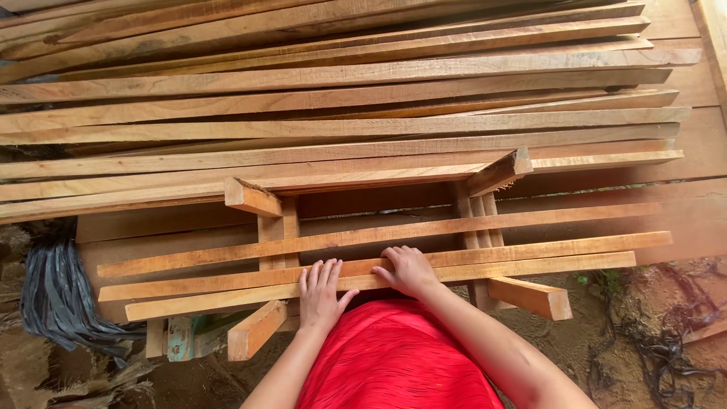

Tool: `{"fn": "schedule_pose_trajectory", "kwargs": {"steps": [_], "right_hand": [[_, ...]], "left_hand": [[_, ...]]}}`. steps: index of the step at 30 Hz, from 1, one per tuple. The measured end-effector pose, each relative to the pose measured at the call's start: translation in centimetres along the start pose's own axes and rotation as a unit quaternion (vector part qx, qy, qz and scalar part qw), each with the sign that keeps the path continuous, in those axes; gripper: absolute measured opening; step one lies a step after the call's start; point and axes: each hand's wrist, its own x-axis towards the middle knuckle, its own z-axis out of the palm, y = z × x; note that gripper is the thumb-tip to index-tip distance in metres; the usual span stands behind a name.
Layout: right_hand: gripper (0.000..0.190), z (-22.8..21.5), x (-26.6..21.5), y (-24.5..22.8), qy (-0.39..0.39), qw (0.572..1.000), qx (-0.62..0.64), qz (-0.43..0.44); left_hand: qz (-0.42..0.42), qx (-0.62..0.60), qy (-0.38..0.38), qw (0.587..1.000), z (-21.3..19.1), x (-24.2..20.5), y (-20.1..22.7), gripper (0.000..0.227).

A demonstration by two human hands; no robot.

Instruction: Organizing and stacking thin wooden strips onto a rack in a woodworking shop.

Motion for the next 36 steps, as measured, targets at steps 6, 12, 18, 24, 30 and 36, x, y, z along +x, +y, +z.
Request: {"fn": "schedule_pose_trajectory", "kwargs": {"steps": [6, 12, 18, 24, 30, 36], "right_hand": [[0.046, -2.0, 1.7, -0.9, 0.249, 0.962, -0.028, -0.107], [0.060, -3.1, 3.7, 0.6, 0.027, 0.999, -0.039, 0.015], [0.055, -0.8, 1.5, 1.9, 0.043, 0.998, -0.014, -0.032], [0.057, -0.7, 3.2, 3.2, -0.054, 0.998, -0.030, 0.011], [0.049, -3.0, 5.3, 3.0, -0.082, 0.996, -0.028, 0.020], [0.044, -2.9, 3.9, 1.3, -0.019, 0.999, 0.024, -0.019]], "left_hand": [[0.031, 0.010, 0.074, 0.997, 2.5, -0.1, -0.8, 0.084], [0.057, -0.004, 0.107, 0.993, 1.9, -0.6, -0.5, 0.065], [0.094, -0.037, 0.131, 0.986, 1.7, -1.1, -0.4, 0.046], [0.086, -0.032, 0.126, 0.988, 1.2, -1.0, -0.1, 0.048], [0.082, -0.044, 0.122, 0.988, 0.9, -1.0, 0.1, 0.046], [0.080, -0.040, 0.116, 0.989, 1.0, -1.0, 0.1, 0.048]]}}
